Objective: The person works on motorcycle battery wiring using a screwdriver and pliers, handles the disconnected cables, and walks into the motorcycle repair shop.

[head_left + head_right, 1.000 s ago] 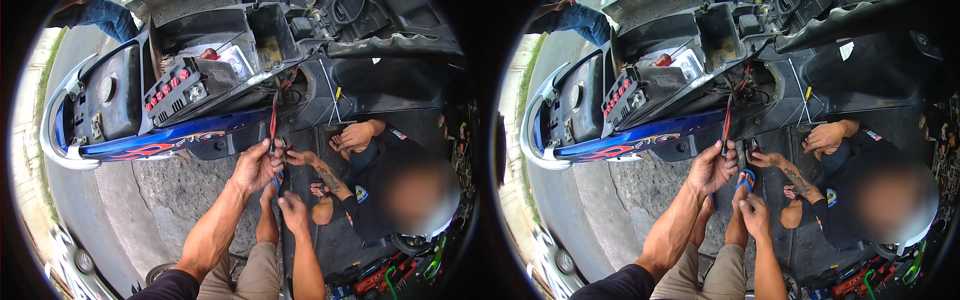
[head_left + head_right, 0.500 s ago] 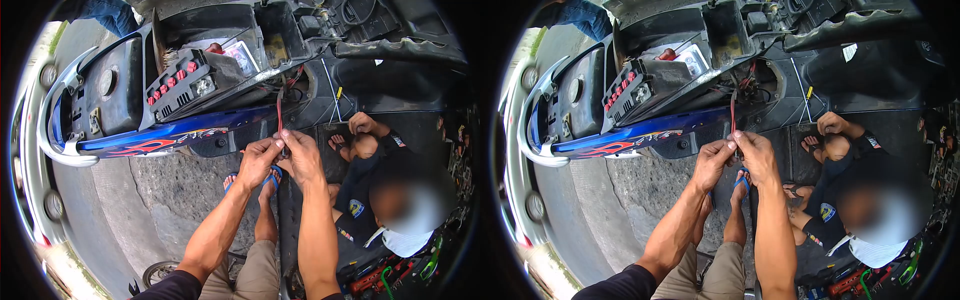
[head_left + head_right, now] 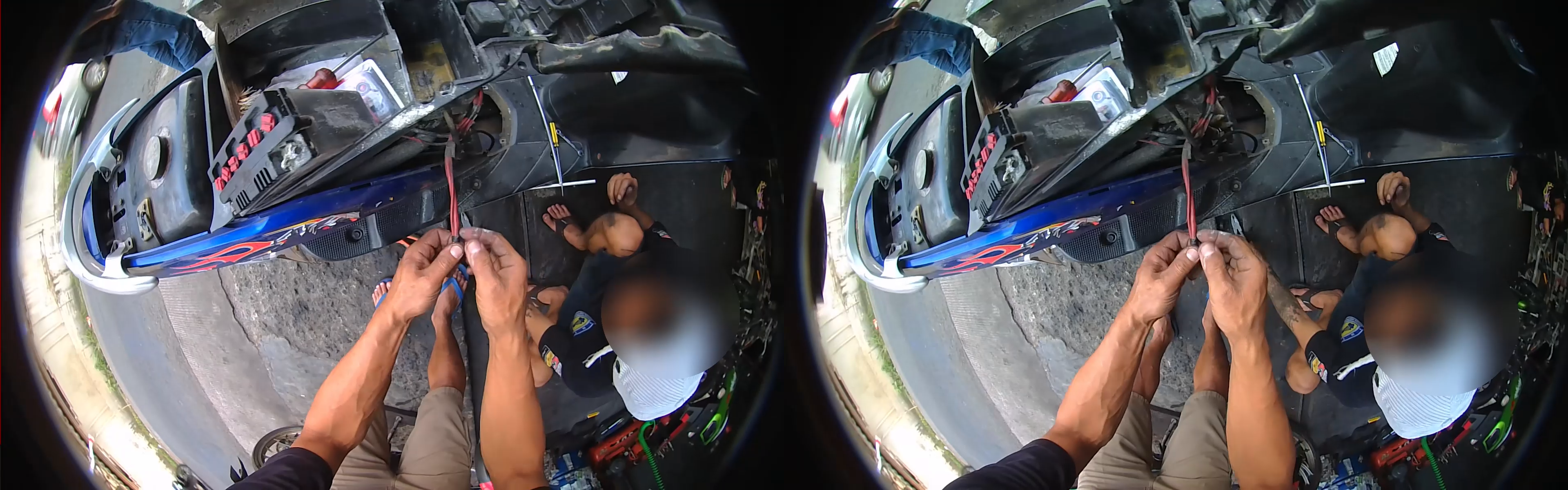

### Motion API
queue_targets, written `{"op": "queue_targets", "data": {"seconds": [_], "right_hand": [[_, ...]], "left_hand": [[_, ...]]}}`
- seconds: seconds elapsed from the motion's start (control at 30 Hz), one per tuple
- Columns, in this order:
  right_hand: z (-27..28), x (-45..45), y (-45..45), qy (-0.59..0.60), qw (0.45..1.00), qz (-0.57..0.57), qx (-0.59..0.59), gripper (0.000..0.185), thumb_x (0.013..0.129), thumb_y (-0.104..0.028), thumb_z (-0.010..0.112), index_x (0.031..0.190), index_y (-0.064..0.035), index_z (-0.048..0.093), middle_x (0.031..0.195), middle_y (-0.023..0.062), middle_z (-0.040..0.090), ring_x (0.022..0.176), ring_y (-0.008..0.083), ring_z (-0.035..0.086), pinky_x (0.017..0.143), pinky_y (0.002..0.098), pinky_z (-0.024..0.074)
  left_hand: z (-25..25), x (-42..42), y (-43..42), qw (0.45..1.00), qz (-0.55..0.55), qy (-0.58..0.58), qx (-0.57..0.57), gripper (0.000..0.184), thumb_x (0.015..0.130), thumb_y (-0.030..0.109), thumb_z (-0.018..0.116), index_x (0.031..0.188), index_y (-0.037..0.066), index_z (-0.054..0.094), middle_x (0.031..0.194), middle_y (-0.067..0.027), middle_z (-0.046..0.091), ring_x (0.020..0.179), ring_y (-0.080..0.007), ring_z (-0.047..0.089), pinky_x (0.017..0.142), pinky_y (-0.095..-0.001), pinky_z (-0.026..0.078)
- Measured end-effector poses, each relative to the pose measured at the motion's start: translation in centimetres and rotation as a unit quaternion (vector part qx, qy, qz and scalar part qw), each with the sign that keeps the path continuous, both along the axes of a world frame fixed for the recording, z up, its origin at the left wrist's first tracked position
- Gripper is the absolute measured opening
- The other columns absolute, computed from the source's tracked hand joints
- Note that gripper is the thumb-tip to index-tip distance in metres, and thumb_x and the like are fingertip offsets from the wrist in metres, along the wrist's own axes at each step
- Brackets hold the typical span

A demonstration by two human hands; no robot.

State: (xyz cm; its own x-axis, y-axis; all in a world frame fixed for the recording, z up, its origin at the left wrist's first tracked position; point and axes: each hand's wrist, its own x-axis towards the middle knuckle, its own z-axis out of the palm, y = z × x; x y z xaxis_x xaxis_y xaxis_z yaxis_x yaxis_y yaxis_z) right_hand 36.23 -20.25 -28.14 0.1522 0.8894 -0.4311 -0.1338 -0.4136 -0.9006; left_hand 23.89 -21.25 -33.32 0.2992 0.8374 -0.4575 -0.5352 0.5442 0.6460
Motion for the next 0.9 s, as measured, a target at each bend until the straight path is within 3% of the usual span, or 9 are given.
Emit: {"op": "queue_targets", "data": {"seconds": [0.17,0.3,0.43,0.57,0.63,0.67,0.73,0.8,0.9], "right_hand": [[-2.1,1.4,3.0,0.013,0.996,0.065,-0.064,0.025,0.093,-0.019,0.065,0.097,0.0052,0.067,0.08,0.0025,0.065,0.074,0.0079,0.058,0.067,0.0239,0.047],[-1.7,2.0,4.2,-0.001,0.988,0.132,-0.075,0.023,0.092,-0.018,0.065,0.096,0.0048,0.067,0.078,0.0038,0.065,0.071,0.0083,0.056,0.065,0.025,0.0467],[-1.0,1.6,4.3,-0.034,0.983,0.171,-0.058,0.023,0.092,-0.017,0.063,0.093,0.0049,0.066,0.075,0.0075,0.067,0.072,0.0111,0.063,0.064,0.028,0.0496],[-0.3,1.1,4.7,-0.132,0.978,0.151,-0.058,0.028,0.09,-0.02,0.061,0.089,0.0076,0.064,0.071,0.0135,0.068,0.068,0.0155,0.066,0.062,0.0313,0.051],[-0.2,0.3,5.3,-0.18,0.975,0.116,-0.054,0.028,0.089,-0.019,0.06,0.088,0.0081,0.064,0.07,0.0149,0.067,0.068,0.0162,0.065,0.063,0.0324,0.0511],[-0.2,0.1,5.5,-0.228,0.969,0.076,-0.053,0.028,0.088,-0.019,0.058,0.087,0.0086,0.063,0.07,0.0163,0.066,0.067,0.0168,0.065,0.063,0.0336,0.0512],[-2.0,0.0,6.1,-0.165,0.983,0.051,-0.065,0.024,0.087,-0.017,0.056,0.086,0.0055,0.065,0.071,0.0119,0.067,0.066,0.0164,0.063,0.064,0.0341,0.0502],[-2.7,-0.2,7.7,0.065,0.989,-0.016,-0.135,0.019,0.085,-0.017,0.058,0.085,0.0013,0.066,0.068,0.0037,0.062,0.063,0.0147,0.057,0.061,0.033,0.0457],[-1.7,0.2,8.8,0.172,0.962,-0.012,-0.212,0.02,0.089,-0.022,0.063,0.089,-0.0017,0.066,0.067,-0.0019,0.054,0.059,0.01,0.047,0.057,0.0274,0.0345]], "left_hand": [[2.0,-0.2,1.2,0.957,-0.094,0.269,0.05,0.023,0.095,0.016,0.064,0.109,0.0,0.057,0.087,-0.0015,0.062,0.079,-0.0068,0.054,0.07,-0.0231,0.044],[3.4,-0.7,3.3,0.96,0.105,0.259,0.033,0.03,0.09,0.018,0.069,0.11,-0.003,0.062,0.086,-0.0037,0.064,0.076,-0.0089,0.055,0.07,-0.0242,0.047],[2.8,0.9,5.8,0.923,0.006,0.383,0.026,0.033,0.097,0.024,0.062,0.078,-0.003,0.065,0.065,-0.0027,0.061,0.057,-0.0066,0.053,0.051,-0.024,0.044],[3.3,0.8,5.3,0.893,-0.002,0.449,0.043,0.033,0.098,0.024,0.061,0.077,-0.002,0.065,0.065,-0.003,0.061,0.058,-0.0066,0.054,0.05,-0.0244,0.043],[3.6,1.8,5.0,0.889,0.113,0.441,0.047,0.034,0.095,0.024,0.063,0.075,-0.003,0.065,0.059,-0.0058,0.061,0.054,-0.0095,0.049,0.05,-0.031,0.039],[3.8,2.5,4.8,0.941,0.147,0.303,-0.032,0.03,0.098,0.025,0.059,0.082,0.0,0.066,0.071,-0.0046,0.066,0.06,-0.0093,0.05,0.055,-0.0286,0.04],[2.7,3.1,5.0,0.963,0.244,0.064,-0.097,0.025,0.101,0.027,0.053,0.092,0.004,0.061,0.081,-0.0038,0.063,0.07,-0.0105,0.052,0.069,-0.0291,0.044],[2.8,3.1,5.3,0.954,0.272,-0.025,-0.124,0.025,0.101,0.027,0.051,0.087,0.007,0.057,0.08,-0.0022,0.06,0.07,-0.0116,0.049,0.072,-0.0304,0.042],[2.9,3.1,5.8,0.941,0.284,-0.125,-0.136,0.028,0.102,0.029,0.048,0.08,0.011,0.05,0.075,0.0001,0.053,0.07,-0.0133,0.044,0.076,-0.0322,0.038]]}}
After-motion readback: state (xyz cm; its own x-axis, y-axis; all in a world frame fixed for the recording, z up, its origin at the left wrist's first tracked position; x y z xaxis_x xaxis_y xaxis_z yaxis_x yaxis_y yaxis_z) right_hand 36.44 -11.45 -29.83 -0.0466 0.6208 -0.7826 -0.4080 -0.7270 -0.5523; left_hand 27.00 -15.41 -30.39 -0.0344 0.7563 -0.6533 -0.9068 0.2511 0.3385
